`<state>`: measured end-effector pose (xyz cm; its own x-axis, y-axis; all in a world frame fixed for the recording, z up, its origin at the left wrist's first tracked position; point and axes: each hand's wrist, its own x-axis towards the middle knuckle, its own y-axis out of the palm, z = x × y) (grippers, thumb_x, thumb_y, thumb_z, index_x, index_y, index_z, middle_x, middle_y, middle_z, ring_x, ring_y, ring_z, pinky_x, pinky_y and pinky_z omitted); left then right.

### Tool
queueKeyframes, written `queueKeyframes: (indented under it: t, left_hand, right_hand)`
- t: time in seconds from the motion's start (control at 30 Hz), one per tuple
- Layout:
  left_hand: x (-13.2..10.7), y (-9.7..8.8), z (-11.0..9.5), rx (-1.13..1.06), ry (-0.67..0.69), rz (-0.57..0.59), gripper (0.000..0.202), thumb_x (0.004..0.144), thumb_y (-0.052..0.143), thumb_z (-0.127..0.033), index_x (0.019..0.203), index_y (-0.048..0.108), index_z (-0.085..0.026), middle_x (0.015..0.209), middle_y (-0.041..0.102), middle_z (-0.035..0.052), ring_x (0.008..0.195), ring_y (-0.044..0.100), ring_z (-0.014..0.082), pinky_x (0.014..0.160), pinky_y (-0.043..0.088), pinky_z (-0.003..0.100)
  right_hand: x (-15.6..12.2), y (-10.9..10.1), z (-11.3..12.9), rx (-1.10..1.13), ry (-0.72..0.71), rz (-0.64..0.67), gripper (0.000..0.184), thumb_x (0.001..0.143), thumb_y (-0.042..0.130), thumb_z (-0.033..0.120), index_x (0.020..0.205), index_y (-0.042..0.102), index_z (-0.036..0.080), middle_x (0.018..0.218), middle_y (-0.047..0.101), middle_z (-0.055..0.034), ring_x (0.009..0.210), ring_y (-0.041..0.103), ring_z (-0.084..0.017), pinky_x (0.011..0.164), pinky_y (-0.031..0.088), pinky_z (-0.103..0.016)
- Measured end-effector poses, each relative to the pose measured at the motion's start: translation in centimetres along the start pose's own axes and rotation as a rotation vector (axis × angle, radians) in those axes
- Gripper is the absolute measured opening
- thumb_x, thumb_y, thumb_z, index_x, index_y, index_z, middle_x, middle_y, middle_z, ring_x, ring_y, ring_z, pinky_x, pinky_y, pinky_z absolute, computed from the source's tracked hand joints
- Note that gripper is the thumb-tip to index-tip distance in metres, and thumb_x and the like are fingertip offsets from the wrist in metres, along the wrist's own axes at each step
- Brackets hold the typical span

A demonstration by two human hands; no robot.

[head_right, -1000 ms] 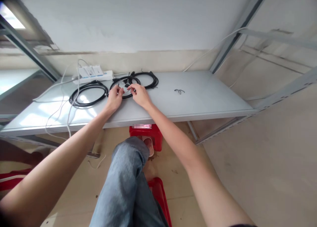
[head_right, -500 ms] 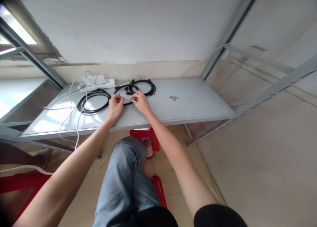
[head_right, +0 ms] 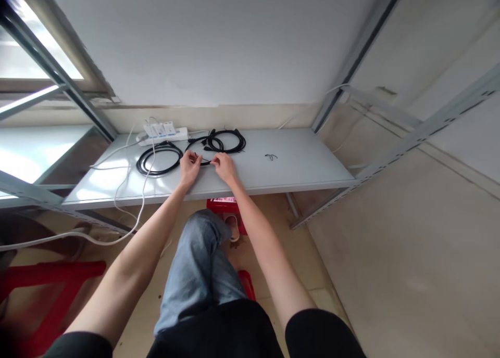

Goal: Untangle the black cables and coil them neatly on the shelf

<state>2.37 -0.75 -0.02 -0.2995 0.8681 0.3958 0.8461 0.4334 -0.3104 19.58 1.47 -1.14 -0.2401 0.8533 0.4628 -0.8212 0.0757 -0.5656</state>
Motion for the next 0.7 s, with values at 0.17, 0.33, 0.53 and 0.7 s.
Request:
queueKeyframes:
  t: [0.17, 0.33, 0.53, 0.7]
  left_hand:
    - [-0.1, -0.1, 0.1, -0.018, 0.001, 0.017, 0.026, 0.088, 0.070, -0.023, 0.081, 0.045, -0.027, 0.079, 0.054, -0.0012, 0.075, 0.053, 0.0186, 0.079, 0.046, 0.036]
    - [-0.2, 0.0, 0.5, -0.017, 0.044, 0.042, 0.027, 0.088, 0.067, -0.022, 0.080, 0.042, -0.027, 0.075, 0.048, -0.0033, 0.072, 0.049, 0.0172, 0.075, 0.044, 0.035]
    - [-0.1, 0.0, 0.9, -0.050, 0.061, 0.082, 0.026, 0.091, 0.068, -0.026, 0.083, 0.043, -0.026, 0.074, 0.048, -0.0035, 0.070, 0.048, 0.0167, 0.073, 0.042, 0.033]
    - [-0.2, 0.3, 1.5, -0.049, 0.077, 0.114, 0.020, 0.090, 0.063, -0.026, 0.080, 0.046, -0.025, 0.071, 0.051, -0.0038, 0.067, 0.049, 0.0159, 0.069, 0.039, 0.030]
  right_hand:
    - [-0.1, 0.3, -0.1, 0.012, 0.030, 0.018, 0.014, 0.093, 0.068, 0.013, 0.082, 0.067, 0.020, 0.092, 0.073, -0.0084, 0.094, 0.064, -0.024, 0.092, 0.049, -0.037]
    - [0.0, 0.5, -0.6, 0.078, 0.073, 0.029, 0.010, 0.091, 0.070, 0.014, 0.083, 0.068, 0.019, 0.090, 0.074, -0.0059, 0.084, 0.064, -0.020, 0.087, 0.050, -0.033]
    - [-0.2, 0.4, -0.7, 0.124, 0.118, 0.015, 0.009, 0.089, 0.071, 0.014, 0.082, 0.070, 0.019, 0.086, 0.075, -0.0049, 0.079, 0.064, -0.018, 0.080, 0.048, -0.030]
    - [-0.2, 0.4, -1.1, 0.177, 0.186, 0.042, 0.012, 0.087, 0.074, 0.015, 0.078, 0.069, 0.021, 0.078, 0.074, -0.0014, 0.076, 0.066, -0.018, 0.076, 0.048, -0.028]
